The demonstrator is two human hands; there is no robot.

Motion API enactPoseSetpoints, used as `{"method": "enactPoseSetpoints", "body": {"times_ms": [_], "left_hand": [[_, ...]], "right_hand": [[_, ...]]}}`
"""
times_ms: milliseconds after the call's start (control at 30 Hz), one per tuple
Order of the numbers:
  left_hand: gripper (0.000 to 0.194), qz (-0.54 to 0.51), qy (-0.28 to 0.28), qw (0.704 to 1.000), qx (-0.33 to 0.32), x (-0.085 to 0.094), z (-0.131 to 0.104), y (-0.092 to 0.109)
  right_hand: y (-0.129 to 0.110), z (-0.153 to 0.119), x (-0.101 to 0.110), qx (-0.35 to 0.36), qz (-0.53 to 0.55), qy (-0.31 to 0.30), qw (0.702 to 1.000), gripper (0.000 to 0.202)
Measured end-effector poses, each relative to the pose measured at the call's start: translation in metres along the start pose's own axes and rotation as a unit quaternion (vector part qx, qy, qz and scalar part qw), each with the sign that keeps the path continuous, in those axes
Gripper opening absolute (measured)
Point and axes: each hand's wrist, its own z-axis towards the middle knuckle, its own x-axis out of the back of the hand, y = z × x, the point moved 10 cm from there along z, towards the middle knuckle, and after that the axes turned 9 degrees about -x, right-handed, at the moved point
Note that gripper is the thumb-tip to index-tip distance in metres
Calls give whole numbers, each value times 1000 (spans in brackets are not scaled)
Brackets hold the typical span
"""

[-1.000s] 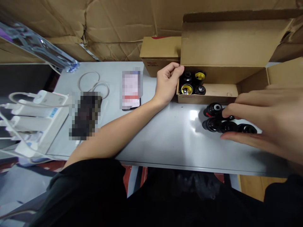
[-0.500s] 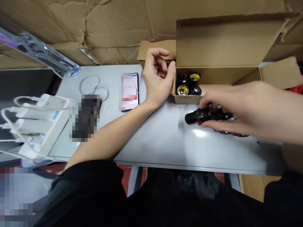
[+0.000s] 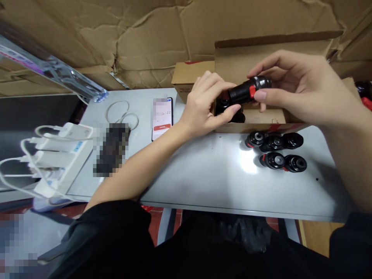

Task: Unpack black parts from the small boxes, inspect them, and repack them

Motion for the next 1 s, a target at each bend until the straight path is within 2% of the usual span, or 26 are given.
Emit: {"method": "enactPoseSetpoints", "body": {"times_ms": [67, 167, 267, 367, 467, 600, 700, 833, 1000], "left_hand": [[55, 10, -13, 1000, -15, -3, 1, 5], [53, 18, -35, 999, -25, -5, 5, 14], [53, -1, -25, 1000, -9, -2, 8, 13], [51, -43, 8, 998, 35, 3, 7, -2], [42, -108, 49, 988, 100, 4, 2, -20], [28, -176, 99, 967, 156, 1, -2, -26], [29, -177, 134, 963, 155, 1, -5, -27], [29, -159, 157, 965, 139, -4, -12, -50], [21, -148, 141, 972, 114, -16, -20, -72]], "right_hand": [[4, 2, -2, 7, 15, -6, 1000, 52], [6, 2, -3, 12, 15, 1, 1000, 54], [5, 2, -6, 8, 15, -2, 1000, 59], [8, 4, -9, -5, 47, 6, 999, 59], [13, 7, -7, -12, 89, 27, 996, 51], [16, 9, 8, 5, 60, 76, 995, 52], [19, 7, 20, 35, 35, 91, 995, 60], [32, 3, 30, 57, 15, 110, 992, 66], [38, -5, 32, 62, 18, 121, 991, 50]]}}
